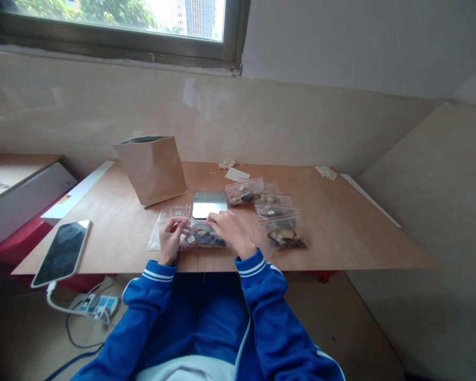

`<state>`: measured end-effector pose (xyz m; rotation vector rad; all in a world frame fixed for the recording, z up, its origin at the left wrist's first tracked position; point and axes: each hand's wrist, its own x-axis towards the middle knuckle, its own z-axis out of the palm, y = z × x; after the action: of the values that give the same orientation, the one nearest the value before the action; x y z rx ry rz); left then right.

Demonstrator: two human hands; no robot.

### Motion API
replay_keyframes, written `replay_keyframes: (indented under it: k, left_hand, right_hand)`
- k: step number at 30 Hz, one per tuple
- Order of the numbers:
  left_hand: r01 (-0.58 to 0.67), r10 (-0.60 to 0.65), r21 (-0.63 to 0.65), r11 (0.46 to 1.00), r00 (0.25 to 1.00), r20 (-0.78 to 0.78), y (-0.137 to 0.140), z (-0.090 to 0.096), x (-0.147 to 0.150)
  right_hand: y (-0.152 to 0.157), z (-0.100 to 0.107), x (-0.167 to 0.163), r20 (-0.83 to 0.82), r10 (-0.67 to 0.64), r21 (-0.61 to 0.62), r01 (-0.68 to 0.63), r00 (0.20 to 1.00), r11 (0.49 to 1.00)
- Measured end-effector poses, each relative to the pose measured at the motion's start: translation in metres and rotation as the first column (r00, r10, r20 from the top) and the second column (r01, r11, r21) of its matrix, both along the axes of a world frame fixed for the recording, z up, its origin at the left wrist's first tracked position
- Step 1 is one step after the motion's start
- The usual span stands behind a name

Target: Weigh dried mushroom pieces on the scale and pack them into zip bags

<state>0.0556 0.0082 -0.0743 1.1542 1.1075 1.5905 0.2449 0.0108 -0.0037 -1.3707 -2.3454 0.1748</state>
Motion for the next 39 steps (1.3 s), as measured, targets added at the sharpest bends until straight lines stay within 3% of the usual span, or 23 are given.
replay_keyframes:
  k: [5,13,22,25,29,34,39]
  left_hand:
    - [0.010,-0.009,-0.019,1.000,1.000,0.027,0.002,-0.003,-0.001]
    - [0.060,-0.057,-0.045,0.997,0.997,0.047,0.002,-0.002,-0.002]
    - [0.073,-0.057,-0.098,0.992,0.986,0.157,0.007,-0.006,-0.003]
    - [0.054,-0.019,-0.136,0.989,0.969,0.248,0.010,-0.007,-0.003]
    - [0.058,0.017,-0.202,0.978,0.936,0.352,0.014,-0.009,-0.003]
    - [0.203,-0.116,-0.239,0.950,0.935,0.335,0.011,-0.006,-0.004]
    - [0.282,-0.237,-0.252,0.926,0.952,0.194,0.008,-0.002,-0.004]
  right_hand:
    - [0.001,0.004,0.018,-0.041,-0.002,-0.072,-0.001,0.999,0.997]
    - [-0.001,0.004,0.022,-0.123,-0.052,-0.088,0.041,0.991,0.995]
    - [0.001,-0.008,0.036,-0.359,-0.102,-0.208,0.026,0.928,0.978]
    - [0.001,-0.017,0.038,-0.517,-0.168,-0.287,0.015,0.839,0.958]
    - [0.003,-0.032,0.040,-0.710,-0.251,-0.317,0.020,0.657,0.948]
    - [0.002,-0.039,0.029,-0.839,-0.305,-0.315,0.055,0.450,0.947]
    - [0.010,-0.029,0.039,-0.877,-0.341,-0.298,0.174,0.338,0.939]
